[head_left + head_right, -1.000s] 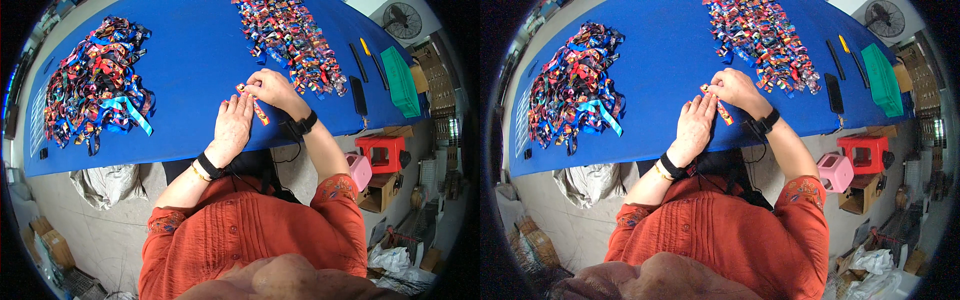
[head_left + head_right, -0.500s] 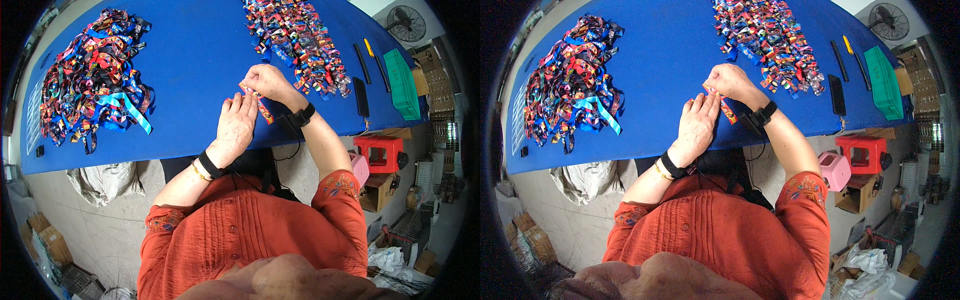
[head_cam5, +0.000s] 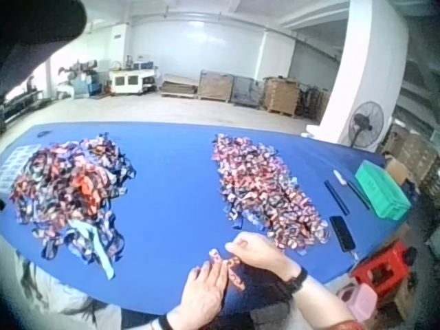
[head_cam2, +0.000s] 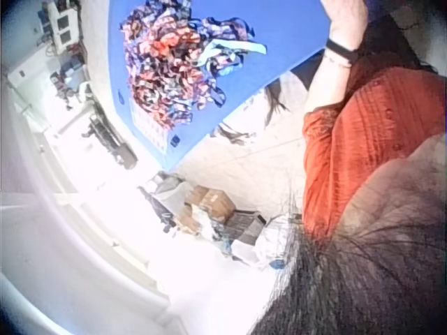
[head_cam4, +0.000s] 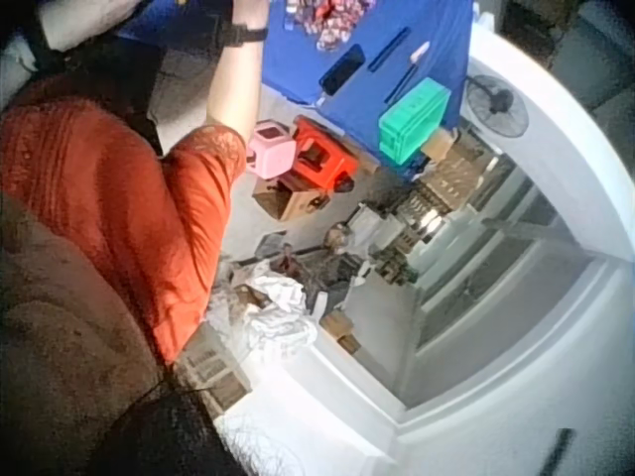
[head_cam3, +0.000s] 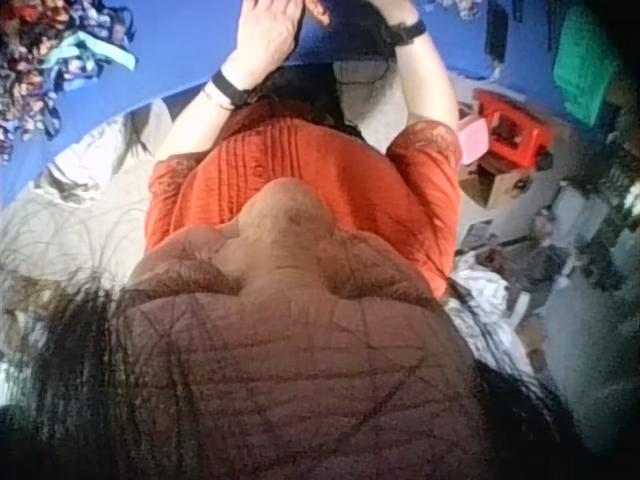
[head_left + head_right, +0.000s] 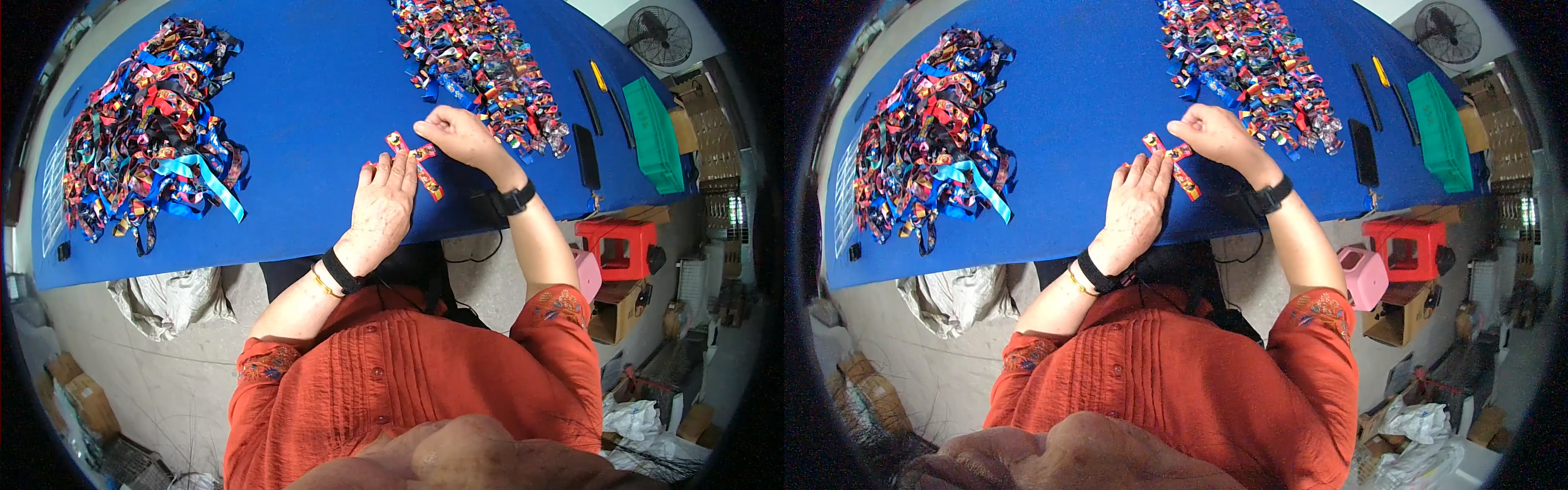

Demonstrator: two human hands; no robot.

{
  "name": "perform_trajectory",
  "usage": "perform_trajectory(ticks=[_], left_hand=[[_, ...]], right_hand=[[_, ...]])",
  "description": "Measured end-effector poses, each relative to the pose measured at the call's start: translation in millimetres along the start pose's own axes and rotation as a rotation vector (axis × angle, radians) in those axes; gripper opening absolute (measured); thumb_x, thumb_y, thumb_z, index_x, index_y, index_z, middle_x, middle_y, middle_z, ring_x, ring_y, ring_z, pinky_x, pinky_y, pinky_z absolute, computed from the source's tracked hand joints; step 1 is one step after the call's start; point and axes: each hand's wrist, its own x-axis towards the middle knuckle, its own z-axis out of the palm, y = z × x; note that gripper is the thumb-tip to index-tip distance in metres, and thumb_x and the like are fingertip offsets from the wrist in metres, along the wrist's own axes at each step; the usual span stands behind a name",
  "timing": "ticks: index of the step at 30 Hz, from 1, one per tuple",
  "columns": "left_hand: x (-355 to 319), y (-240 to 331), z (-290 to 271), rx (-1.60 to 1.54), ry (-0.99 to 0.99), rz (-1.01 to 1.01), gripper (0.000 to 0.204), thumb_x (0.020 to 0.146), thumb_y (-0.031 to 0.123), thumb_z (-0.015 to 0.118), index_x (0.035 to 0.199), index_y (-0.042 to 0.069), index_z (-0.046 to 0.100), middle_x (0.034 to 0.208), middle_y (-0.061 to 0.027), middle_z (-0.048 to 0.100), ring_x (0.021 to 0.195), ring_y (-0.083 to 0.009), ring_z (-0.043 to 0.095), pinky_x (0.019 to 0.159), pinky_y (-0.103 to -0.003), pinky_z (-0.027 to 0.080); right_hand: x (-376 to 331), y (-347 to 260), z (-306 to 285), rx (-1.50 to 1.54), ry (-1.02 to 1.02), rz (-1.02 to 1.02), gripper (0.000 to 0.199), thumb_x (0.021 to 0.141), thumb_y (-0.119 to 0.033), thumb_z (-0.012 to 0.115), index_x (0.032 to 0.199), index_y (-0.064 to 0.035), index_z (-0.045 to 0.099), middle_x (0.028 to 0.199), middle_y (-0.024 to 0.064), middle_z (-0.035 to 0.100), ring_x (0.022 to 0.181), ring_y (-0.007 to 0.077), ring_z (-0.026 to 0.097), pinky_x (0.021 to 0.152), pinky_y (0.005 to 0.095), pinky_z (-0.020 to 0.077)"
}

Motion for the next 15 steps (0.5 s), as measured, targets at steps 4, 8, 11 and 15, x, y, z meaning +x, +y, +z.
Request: perform_trajectory(ticks=[4, 8, 11, 15], left_hand=[[1, 1, 0, 0.006, 0.001, 0.002, 0.062, 0.080, 0.011, 0.059, 0.138, -0.006, 0.047, 0.140, -0.0207, 0.051, 0.126, -0.0352, 0.049, 0.104, -0.047, 0.039], [2, 1, 3, 0.025, -0.006, -0.003, 0.060, 0.081, 0.012, 0.058, 0.138, -0.005, 0.047, 0.140, -0.0201, 0.052, 0.126, -0.0346, 0.049, 0.104, -0.047, 0.039], [1, 1, 4, 0.010, 0.000, -0.016, 0.059, 0.082, 0.010, 0.056, 0.139, -0.003, 0.047, 0.140, -0.0196, 0.052, 0.125, -0.0349, 0.051, 0.104, -0.048, 0.039], [2, 2, 1, 0.009, -0.001, -0.027, 0.058, 0.082, 0.007, 0.054, 0.139, -0.002, 0.047, 0.141, -0.0195, 0.051, 0.125, -0.0353, 0.051, 0.105, -0.048, 0.038]], right_hand=[[-17, 8, -4, -0.030, -0.051, 0.006, 0.039, 0.083, -0.039, 0.074, 0.085, -0.0011, 0.067, 0.079, 0.0106, 0.070, 0.072, 0.0186, 0.066, 0.068, 0.0330, 0.0530], [-23, 14, -1, -0.029, -0.070, -0.035, 0.028, 0.080, -0.028, 0.074, 0.091, -0.0027, 0.067, 0.081, 0.0120, 0.070, 0.076, 0.0259, 0.069, 0.073, 0.0359, 0.0554], [-26, 19, -4, -0.074, -0.085, -0.176, 0.025, 0.079, -0.022, 0.072, 0.094, -0.0035, 0.066, 0.082, 0.0108, 0.069, 0.078, 0.0244, 0.068, 0.074, 0.0349, 0.0548], [-27, 12, -3, -0.012, -0.105, -0.183, 0.017, 0.084, -0.010, 0.069, 0.099, -0.0027, 0.064, 0.079, 0.0014, 0.062, 0.071, 0.0103, 0.057, 0.066, 0.0279, 0.0503]])
